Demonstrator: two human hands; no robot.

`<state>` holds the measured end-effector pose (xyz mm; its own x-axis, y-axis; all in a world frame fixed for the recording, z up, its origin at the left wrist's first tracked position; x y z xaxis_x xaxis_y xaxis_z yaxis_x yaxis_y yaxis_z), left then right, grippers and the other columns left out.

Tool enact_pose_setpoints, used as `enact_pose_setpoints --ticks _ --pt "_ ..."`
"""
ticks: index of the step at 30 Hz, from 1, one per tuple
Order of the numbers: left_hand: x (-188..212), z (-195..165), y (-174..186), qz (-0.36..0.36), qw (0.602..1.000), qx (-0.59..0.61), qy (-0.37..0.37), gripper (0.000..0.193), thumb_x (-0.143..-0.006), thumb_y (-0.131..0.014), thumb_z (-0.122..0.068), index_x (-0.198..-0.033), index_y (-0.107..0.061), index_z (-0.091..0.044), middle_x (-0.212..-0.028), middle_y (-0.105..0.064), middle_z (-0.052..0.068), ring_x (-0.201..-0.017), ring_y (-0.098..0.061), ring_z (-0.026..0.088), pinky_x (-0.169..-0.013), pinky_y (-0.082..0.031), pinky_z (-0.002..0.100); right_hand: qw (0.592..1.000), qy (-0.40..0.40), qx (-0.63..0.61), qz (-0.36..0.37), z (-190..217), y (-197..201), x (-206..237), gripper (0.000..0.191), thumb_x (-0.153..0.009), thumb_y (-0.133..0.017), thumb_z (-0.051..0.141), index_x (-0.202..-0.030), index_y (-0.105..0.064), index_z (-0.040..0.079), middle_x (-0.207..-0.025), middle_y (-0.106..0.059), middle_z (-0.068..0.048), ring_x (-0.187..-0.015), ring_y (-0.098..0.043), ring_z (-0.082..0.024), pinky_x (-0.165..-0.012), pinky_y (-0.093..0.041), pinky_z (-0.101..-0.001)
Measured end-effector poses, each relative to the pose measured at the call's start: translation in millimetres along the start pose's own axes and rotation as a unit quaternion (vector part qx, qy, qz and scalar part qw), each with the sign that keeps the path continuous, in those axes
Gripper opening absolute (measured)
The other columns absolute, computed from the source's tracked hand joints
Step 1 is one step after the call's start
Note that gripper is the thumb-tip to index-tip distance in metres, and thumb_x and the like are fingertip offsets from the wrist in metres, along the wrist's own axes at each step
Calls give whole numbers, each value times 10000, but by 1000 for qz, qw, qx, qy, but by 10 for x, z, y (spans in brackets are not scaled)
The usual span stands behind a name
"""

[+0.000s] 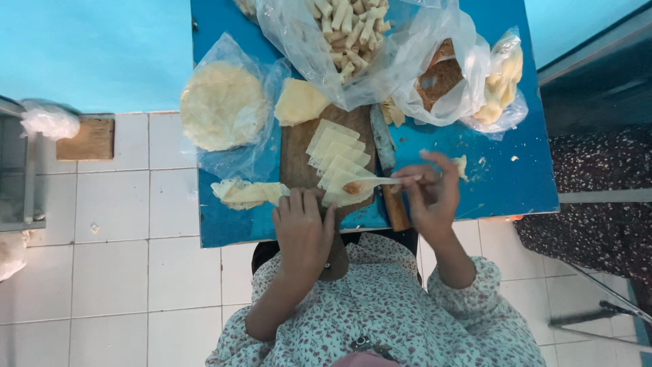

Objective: The person sits at a blue table and folds small square dough pieces by hand on a wooden board, pressing each folded piece and stacking the finished pieces on the board. They occasionally reach into a plastic bag to take dough pieces and use a spoon to add filling from a bag before folding.

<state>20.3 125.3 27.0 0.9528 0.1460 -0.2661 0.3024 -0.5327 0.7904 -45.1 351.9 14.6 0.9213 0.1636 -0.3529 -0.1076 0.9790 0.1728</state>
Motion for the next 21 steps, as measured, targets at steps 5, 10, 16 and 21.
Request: enact_pose_setpoints --ticks 5,10,16,21 --pt "6 -32 17 7 1000 -22 10 273 -879 -746 -252 -1019 -625 -50 -1011 -556 131 -942 -549 329 -766 -407 463 973 180 130 69 33 -31 200 480 -1011 -544 -141 -1404 -381 81 -1142 -698 -220 -946 -754 -312 -799 -637 -397" --pt "3 -60 -3 22 999 -28 13 232 -888 -735 -229 -979 -608 -58 -995 -548 117 -943 -551 326 -766 -408 467 911 331 181 168 37 58 184 507 -953 -558 -134 -1377 -371 73 -1148 -672 -280 -850 -724 -358 -689 -600 -416" --pt "-8 -64 -14 12 1000 4 -5 196 -888 -716 -169 -997 -603 -50 -1002 -567 130 -963 -558 336 -795 -415 479 923 287 239 94 32 101 201 389 -938 -562 -116 -1208 -418 124 -1060 -702 -201 -757 -732 -317 -669 -604 -409" --pt "-32 -74 -86 19 999 43 -8 208 -873 -705 -117 -1022 -580 -44 -1000 -588 124 -974 -559 340 -818 -421 482 942 226 194 -152 29 306 -296 452 -1145 -630 -115 -1439 -341 70 -1197 -675 -198 -949 -729 -258 -773 -649 -292"
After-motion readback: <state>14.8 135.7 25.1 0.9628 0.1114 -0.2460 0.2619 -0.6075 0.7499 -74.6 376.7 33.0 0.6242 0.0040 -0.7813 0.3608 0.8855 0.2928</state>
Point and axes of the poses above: each hand's wrist, its own x-axis away from the middle knuckle, its own y-axis out of the back of the hand, z = x × y, the point moved 1 cm from there along -x, towards the middle knuckle
